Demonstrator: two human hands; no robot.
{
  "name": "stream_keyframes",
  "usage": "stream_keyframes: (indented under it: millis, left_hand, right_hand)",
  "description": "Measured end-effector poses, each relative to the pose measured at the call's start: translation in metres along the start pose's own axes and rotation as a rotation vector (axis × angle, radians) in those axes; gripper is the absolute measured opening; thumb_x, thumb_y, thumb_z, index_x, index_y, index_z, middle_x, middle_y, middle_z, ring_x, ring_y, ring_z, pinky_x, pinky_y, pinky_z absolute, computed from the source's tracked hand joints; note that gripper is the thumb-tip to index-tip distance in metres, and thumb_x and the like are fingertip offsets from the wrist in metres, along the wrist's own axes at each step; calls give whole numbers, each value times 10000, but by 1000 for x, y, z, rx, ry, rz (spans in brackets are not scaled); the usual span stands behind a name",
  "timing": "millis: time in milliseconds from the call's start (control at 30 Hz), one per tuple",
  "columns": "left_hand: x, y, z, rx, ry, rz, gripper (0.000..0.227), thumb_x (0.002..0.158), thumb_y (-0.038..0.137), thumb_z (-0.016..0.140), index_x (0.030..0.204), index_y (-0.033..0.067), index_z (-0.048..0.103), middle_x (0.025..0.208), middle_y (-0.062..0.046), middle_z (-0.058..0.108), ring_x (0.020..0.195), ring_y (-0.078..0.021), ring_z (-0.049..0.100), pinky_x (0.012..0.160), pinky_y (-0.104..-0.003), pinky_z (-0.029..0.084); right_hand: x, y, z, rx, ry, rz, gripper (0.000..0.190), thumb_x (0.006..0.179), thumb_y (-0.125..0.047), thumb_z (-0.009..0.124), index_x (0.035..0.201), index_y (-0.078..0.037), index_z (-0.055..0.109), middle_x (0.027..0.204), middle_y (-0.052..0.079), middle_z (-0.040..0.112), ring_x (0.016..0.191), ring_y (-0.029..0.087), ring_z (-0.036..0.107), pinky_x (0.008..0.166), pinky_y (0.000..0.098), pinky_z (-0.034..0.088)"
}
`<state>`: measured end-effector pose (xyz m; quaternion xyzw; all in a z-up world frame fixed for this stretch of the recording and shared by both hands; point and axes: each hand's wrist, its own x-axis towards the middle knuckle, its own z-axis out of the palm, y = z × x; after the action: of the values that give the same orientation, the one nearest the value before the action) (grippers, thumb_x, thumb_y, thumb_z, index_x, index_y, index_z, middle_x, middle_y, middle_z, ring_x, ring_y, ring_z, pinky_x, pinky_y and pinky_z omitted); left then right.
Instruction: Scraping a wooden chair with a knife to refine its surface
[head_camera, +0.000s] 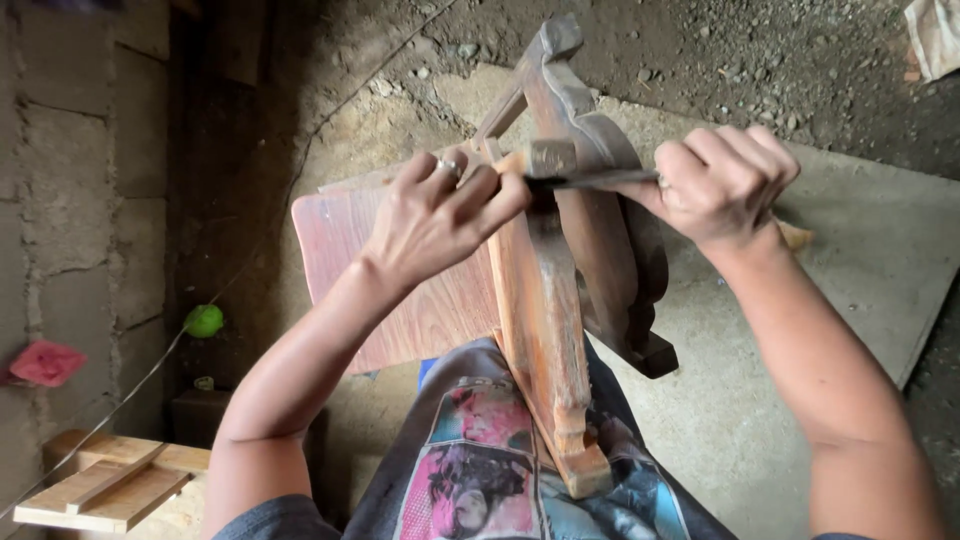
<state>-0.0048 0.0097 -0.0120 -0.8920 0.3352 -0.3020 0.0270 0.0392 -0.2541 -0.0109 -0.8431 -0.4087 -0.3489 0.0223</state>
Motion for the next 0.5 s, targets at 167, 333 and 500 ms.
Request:
stream_keyframes:
  millis: [167,333,500]
  left_hand:
    - [17,-3,-31,-250,3,-99,160,896,300,558,870,153,499,650,27,456,597,-137,442,486,-243,300]
    - [21,4,-49,-355,-44,-137,267,896,329,551,693,172,477,597,34,417,451,-102,371,428,-237,272]
    - [18,5,-41,-595,-72,-149,191,893,215,519,734,114,490,576,-1,396,406,-139,372,395,-273,288]
  right_hand:
    - [3,-1,-11,160,-86,100,622,834,-639,421,428,-169,383,359,-92,291,310,79,329,366,204,242]
    - [4,-3,-28,244,-217,135,602,792,-670,413,439,-183,413,353,-84,286,326,72,354,375,224,245]
    - [5,-2,-26,231,-280,125,633,787,-691,420,428,-173,359,358,-73,299,338,82,372,384,226,254]
